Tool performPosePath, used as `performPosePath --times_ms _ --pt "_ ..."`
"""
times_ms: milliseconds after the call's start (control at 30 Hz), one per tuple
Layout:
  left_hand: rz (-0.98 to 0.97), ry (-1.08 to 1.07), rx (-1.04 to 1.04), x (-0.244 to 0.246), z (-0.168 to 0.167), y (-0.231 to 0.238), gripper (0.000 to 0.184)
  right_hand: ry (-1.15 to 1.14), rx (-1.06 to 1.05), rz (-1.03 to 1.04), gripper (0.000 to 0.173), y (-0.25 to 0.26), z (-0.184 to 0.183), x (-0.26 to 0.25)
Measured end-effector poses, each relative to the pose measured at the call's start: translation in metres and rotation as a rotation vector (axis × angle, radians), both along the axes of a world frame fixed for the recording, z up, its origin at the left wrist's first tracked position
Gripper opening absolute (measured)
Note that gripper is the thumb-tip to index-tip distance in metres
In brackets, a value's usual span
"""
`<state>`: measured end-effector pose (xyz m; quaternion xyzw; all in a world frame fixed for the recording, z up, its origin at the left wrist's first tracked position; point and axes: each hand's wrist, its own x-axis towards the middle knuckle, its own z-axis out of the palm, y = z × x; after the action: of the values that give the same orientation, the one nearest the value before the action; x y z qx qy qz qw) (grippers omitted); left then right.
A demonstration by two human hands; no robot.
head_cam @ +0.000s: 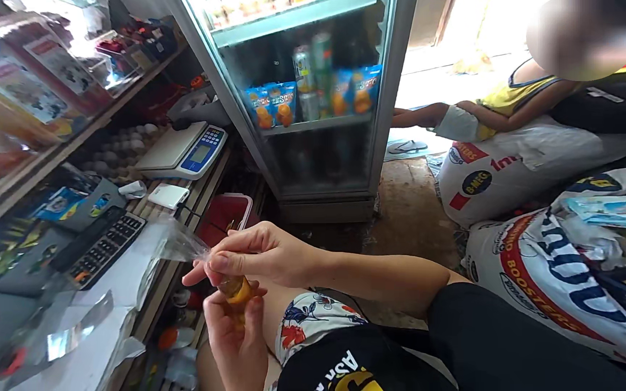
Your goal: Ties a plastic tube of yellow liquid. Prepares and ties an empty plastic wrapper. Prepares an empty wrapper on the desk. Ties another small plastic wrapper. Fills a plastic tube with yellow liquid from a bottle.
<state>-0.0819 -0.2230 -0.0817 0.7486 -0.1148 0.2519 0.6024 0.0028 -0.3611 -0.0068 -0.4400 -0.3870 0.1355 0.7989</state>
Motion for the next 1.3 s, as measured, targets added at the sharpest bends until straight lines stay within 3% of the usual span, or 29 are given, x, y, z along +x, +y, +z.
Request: performPosePath --times_ms 100,200,267,333,433,567,667,733,867,1000,1067,1133,1200,1300 --pt "-0.107 0.062 -0.127 -0.003 0.002 -0.002 0.048 -0.046 -0.018 0.048 0.028 0.004 -0.003 -0.003" --pt "-0.437 0.193 -0.334 -0.006 -0.007 0.010 0.036 0.000 -0.017 0.132 0.029 0.007 -0.005 -0.004" --pt "-0.531 0.283 -0.442 -0.007 -0.004 0.013 0.052 0.033 -0.011 0.161 0.030 0.006 -0.006 -0.002" --pt "-0.438 0.281 -0.402 -0.009 -0.002 0.014 0.051 0.039 -0.033 0.121 0.029 0.005 -0.008 -0.002" --pt "-0.217 0.126 -0.163 -0.007 -0.003 0.012 0.029 0.052 -0.024 0.047 0.027 0.006 -0.012 -0.004" --pt "0.111 -0.002 -0.117 -0.002 -0.010 -0.008 0.044 0.222 -0.064 -0.022 0.029 0.012 -0.015 -0.012" --pt "-0.069 0.058 -0.084 -0.006 -0.022 0.001 0.040 0.281 -0.055 -0.034 0.026 0.016 -0.019 -0.018" --pt "-0.199 0.130 -0.087 -0.008 -0.026 0.019 0.017 0.124 -0.047 -0.084 0.024 0.013 -0.029 -0.017" --pt "-0.201 0.342 -0.183 -0.016 -0.008 0.047 0.040 -0.645 -0.180 -0.303 0.021 -0.009 -0.055 -0.012" --pt "-0.558 0.589 0.035 -0.015 0.018 0.061 0.076 -1.192 -0.500 -0.429 0.015 -0.031 -0.075 -0.015" --pt "-0.639 0.640 0.163 -0.011 0.022 0.056 0.061 -1.275 -0.585 -0.453 0.016 -0.036 -0.082 -0.016" --pt "-0.631 0.661 0.244 -0.007 0.022 0.049 0.036 -1.282 -0.606 -0.459 0.015 -0.037 -0.087 -0.017" --pt "-0.585 0.640 0.265 -0.006 0.018 0.046 0.024 -1.234 -0.591 -0.444 0.014 -0.038 -0.088 -0.017" --pt "-0.329 0.243 0.573 -0.010 0.008 0.042 0.028 -1.099 -0.546 -0.350 0.018 -0.041 -0.089 -0.011"
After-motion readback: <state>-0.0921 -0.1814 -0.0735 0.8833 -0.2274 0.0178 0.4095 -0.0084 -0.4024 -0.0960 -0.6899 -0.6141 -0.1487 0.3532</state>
